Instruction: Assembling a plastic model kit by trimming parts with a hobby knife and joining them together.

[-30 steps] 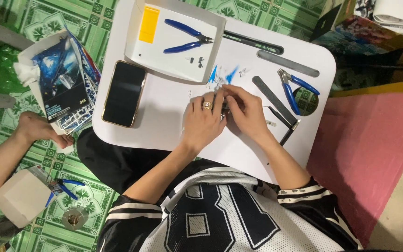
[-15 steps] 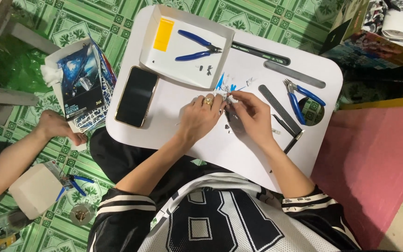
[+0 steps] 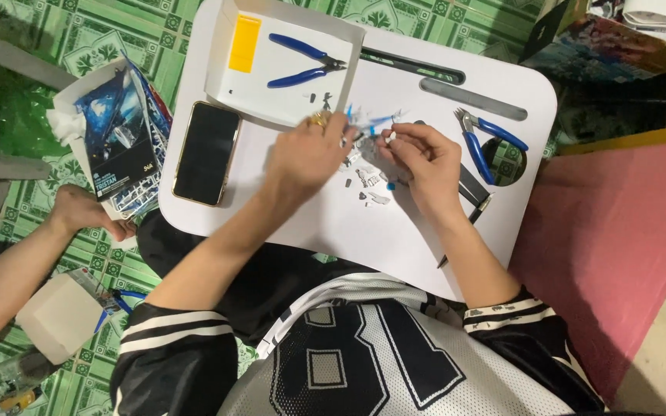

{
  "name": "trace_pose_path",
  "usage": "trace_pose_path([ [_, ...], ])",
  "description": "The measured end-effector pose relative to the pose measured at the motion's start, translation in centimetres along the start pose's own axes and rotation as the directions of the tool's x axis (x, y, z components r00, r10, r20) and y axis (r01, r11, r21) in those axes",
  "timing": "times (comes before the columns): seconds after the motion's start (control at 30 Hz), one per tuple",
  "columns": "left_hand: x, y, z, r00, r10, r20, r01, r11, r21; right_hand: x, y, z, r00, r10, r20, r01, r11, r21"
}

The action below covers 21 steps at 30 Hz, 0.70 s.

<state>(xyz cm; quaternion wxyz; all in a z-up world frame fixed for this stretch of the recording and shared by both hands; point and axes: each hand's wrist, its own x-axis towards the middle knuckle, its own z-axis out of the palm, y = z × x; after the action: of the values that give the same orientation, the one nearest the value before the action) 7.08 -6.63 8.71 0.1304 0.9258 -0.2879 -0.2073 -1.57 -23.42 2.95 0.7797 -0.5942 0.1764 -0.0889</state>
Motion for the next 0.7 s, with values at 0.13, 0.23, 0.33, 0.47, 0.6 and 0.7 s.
trace_pose_path([
  [0.13, 3.5, -4.5, 1.5, 0.939, 0.177, -0.294, -0.110, 0.967, 0.230, 0.4, -1.4, 0.6, 0.999, 0.050, 0.001, -0.050, 0.999, -0.004],
  [0.23, 6.5, -7.7, 0.0, 0.670, 0.426, -0.608, -0.039, 0.838, 0.544, 1.2, -3.7, 1.7, 0.995, 0.084, 0.063, -0.080, 0.995, -0.056],
  [0.33, 8.6, -10.5, -1.4, 0.767, 0.459, -0.449, -0.137, 0.801, 0.583, 2.6, -5.5, 3.5, 0.973, -0.008, 0.233, 0.056, 0.978, -0.199],
  [0.47, 9.9, -13.8, -1.6, 0.691, 0.606, -0.393, -0.160, 0.659, 0.735, 5.6, -5.9, 6.3, 0.867, -0.177, 0.465, 0.387, 0.827, -0.407],
  [0.6, 9.8, -15.6, -0.1, 0.646, 0.610, -0.460, -0.089, 0.658, 0.748, 7.7, -5.1, 8.2, 0.764, -0.162, 0.624, 0.562, 0.642, -0.522],
  [0.7, 9.6, -15.1, 0.2, 0.711, 0.557, -0.430, -0.170, 0.729, 0.663, 8.2, -5.1, 7.8, 0.778, -0.248, 0.577, 0.576, 0.646, -0.500],
])
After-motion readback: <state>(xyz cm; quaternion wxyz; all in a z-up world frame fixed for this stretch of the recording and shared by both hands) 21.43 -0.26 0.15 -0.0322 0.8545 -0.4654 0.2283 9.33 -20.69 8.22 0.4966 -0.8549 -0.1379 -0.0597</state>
